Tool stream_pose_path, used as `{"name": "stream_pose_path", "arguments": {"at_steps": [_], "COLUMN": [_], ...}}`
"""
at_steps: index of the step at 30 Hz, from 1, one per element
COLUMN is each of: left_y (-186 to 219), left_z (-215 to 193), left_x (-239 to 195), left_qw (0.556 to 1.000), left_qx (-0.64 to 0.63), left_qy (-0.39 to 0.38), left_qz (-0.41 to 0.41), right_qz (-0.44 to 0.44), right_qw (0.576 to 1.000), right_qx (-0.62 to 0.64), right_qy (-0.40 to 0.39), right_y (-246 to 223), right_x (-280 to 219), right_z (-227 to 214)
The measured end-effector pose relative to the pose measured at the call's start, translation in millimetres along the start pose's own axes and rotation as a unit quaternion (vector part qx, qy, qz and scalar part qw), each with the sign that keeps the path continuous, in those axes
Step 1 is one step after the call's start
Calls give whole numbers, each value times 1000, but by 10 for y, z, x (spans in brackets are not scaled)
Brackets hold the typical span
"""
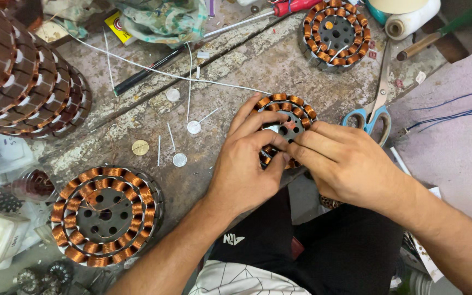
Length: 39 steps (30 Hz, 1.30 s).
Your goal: The person assembles fan stators by inserting white plastic spacers into the slots of the copper-wound metal cores and fitting metal components together by hand.
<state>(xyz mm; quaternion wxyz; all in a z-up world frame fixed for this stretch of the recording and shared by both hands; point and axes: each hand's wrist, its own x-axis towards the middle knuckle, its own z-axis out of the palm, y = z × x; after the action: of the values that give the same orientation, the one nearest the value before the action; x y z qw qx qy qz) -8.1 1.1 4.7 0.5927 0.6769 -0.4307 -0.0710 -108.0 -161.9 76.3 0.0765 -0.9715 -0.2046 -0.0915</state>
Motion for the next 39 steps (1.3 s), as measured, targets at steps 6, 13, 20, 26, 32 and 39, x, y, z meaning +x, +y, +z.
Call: {"name": "stream_pose_path", "arguments": {"at_steps": [6,13,20,26,32,39], "left_y": [19,56,48,31,22,34], "left_z": [-22,-33,-27,-23,-26,-34], "left_x": [2,-17,-21,-9,-16,-12], "left_qw": [1000,999,999,999,999,1000], "left_qx": [9,27,18,12,18,10], "left_qy": [0,2,1,-1,-1,-3], "left_qz": [20,29,30,29,31,19], "right_qz": [53,158,167,176,191,86], "right_qw": [997,987,982,981,978,994], "right_qx": [14,-4,86,65,57,14], "right_qy": [45,22,-10,58,58,59], "right_y": [5,-88,-165,-48,-58,-168], "right_x": [-14,40,40,64,35,85], "right_z": [-5,-60,-157,-63,-38,-173]}}
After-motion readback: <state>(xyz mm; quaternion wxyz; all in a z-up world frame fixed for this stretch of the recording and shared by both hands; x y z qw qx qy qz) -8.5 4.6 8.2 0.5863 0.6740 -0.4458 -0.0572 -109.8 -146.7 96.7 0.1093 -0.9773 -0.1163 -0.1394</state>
